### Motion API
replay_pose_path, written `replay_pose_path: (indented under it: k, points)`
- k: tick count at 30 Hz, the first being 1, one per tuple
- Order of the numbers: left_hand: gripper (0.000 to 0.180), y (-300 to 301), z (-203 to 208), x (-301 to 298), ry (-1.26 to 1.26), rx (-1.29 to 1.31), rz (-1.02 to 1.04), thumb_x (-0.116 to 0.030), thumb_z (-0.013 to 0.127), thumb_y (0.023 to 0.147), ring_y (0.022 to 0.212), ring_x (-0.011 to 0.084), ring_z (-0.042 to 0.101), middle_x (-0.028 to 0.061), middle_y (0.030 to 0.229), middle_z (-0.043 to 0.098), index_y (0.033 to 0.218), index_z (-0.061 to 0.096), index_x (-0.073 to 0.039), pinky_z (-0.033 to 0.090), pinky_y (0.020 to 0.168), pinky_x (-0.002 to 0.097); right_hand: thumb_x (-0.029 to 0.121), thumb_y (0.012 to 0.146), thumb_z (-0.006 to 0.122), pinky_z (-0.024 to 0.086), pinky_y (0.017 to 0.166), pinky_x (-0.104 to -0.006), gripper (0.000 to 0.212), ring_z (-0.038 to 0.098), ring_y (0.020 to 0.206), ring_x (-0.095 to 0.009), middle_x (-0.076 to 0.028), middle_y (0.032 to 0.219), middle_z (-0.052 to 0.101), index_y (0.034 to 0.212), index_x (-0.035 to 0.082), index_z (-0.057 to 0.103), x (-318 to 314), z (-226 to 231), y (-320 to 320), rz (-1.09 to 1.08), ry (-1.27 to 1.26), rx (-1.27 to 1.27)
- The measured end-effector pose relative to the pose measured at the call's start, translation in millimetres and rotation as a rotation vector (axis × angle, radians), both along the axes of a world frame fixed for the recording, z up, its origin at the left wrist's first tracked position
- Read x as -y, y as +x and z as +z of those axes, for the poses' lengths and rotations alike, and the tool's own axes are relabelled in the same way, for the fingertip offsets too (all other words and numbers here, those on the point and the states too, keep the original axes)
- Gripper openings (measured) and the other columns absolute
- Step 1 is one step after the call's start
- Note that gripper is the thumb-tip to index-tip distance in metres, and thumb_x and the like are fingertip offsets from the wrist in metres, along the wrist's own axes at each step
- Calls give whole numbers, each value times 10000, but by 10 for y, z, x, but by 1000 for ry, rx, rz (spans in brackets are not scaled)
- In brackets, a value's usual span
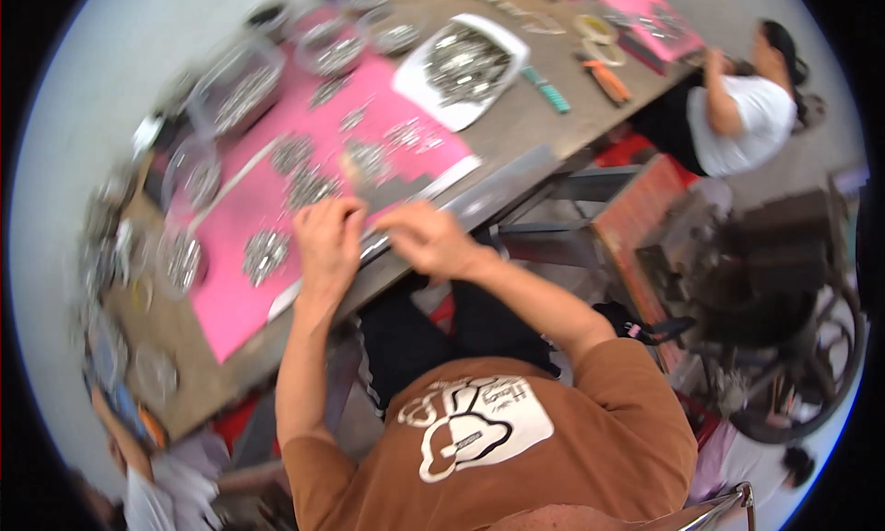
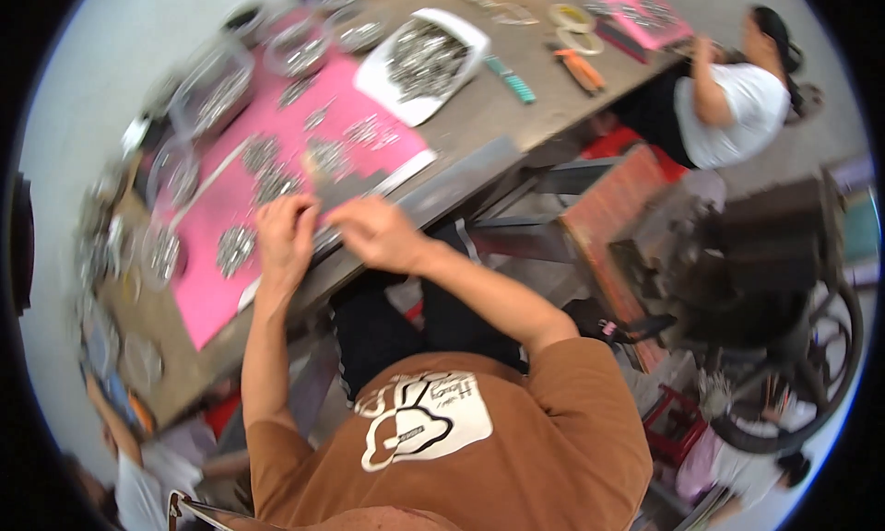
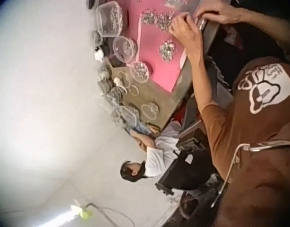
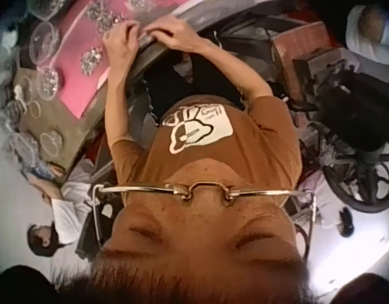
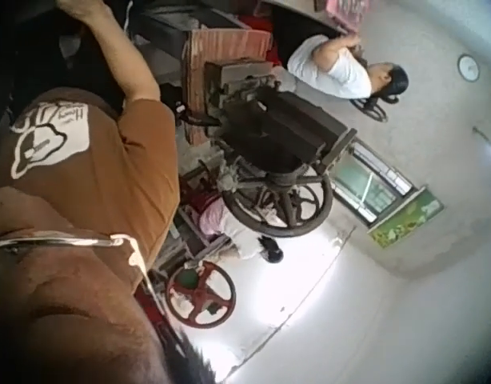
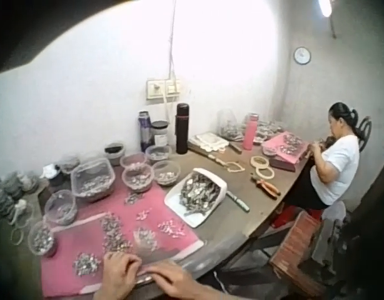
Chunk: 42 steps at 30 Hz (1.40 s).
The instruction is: The person assembles and presses small metal pieces using a manual hand-press and a metal mold.
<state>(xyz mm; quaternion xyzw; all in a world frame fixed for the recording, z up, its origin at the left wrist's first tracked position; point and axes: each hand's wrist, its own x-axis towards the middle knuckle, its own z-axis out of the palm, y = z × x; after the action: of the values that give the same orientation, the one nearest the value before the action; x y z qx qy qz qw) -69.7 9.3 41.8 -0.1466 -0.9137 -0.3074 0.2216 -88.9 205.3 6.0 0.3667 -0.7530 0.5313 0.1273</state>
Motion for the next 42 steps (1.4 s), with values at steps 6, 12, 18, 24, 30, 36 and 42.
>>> replay_pose_path:
  k: [6, 12, 18, 24, 30, 36, 42]
  points:
    - [40, 364, -125, -38, 133, 80, 32, -63, 671, 898, 878, 283, 616, 79, 884, 649, 937, 666, -55, 409, 876, 409, 41, 974, 635, 519, 861, -284, 167, 672, 961, -143, -72, 1021, 719, 1120, -5, 702, -126, -19, -118, 103, -124, 429]
    - [60, 459, -184, -66, 134, 104, 59, -67, 679, 907, 914, 285, 618, 86, 960, 668, 955, 664, -35, 428, 871, 391, 19, 913, 684, 511, 827, -284, 227, 665, 939, -151, -76, 1012, 708, 1139, 4, 699, -56, 47, -66, 56, 58, 253]
    - [62, 428, -253, -92, 107, 26, 69, -71, 695, 895, 862, 280, 604, 78, 928, 661, 936, 659, -40, 420, 812, 394, 13, 911, 675, 504, 802, -277, 216, 656, 918, -143, -67, 1000, 702, 1125, -2, 700, -65, 36, -56, 53, -25, 335]
    - [73, 429, -234, -112, 91, 19, 77, -74, 705, 885, 852, 282, 605, 80, 906, 657, 936, 664, -39, 422, 803, 390, 13, 939, 641, 500, 791, -272, 184, 645, 898, -125, -64, 991, 701, 1108, -4, 711, -63, 47, -55, 57, -47, 384]
    - [87, 409, -207, -115, 52, -7, 56, -56, 711, 867, 840, 297, 612, 93, 902, 655, 935, 660, -35, 439, 790, 406, 11, 950, 629, 498, 792, -268, 170, 643, 893, -123, -64, 996, 706, 1096, -11, 712, -67, 22, -65, 63, -62, 362]
    - [114, 419, -161, -162, -18, -43, 36, -40, 715, 848, 844, 306, 625, 103, 909, 651, 943, 652, -35, 465, 800, 432, 9, 953, 622, 509, 819, -283, 160, 660, 920, -143, -76, 1002, 711, 1085, -15, 709, -91, 3, -64, 64, -67, 378]
    - [150, 450, -165, -175, -178, -103, 30, -56, 725, 841, 898, 299, 640, 90, 942, 666, 975, 660, -40, 477, 929, 466, 2, 952, 620, 514, 845, -290, 153, 672, 943, -156, -86, 1009, 715, 1077, -20, 705, -62, 3, -61, 71, -66, 367]
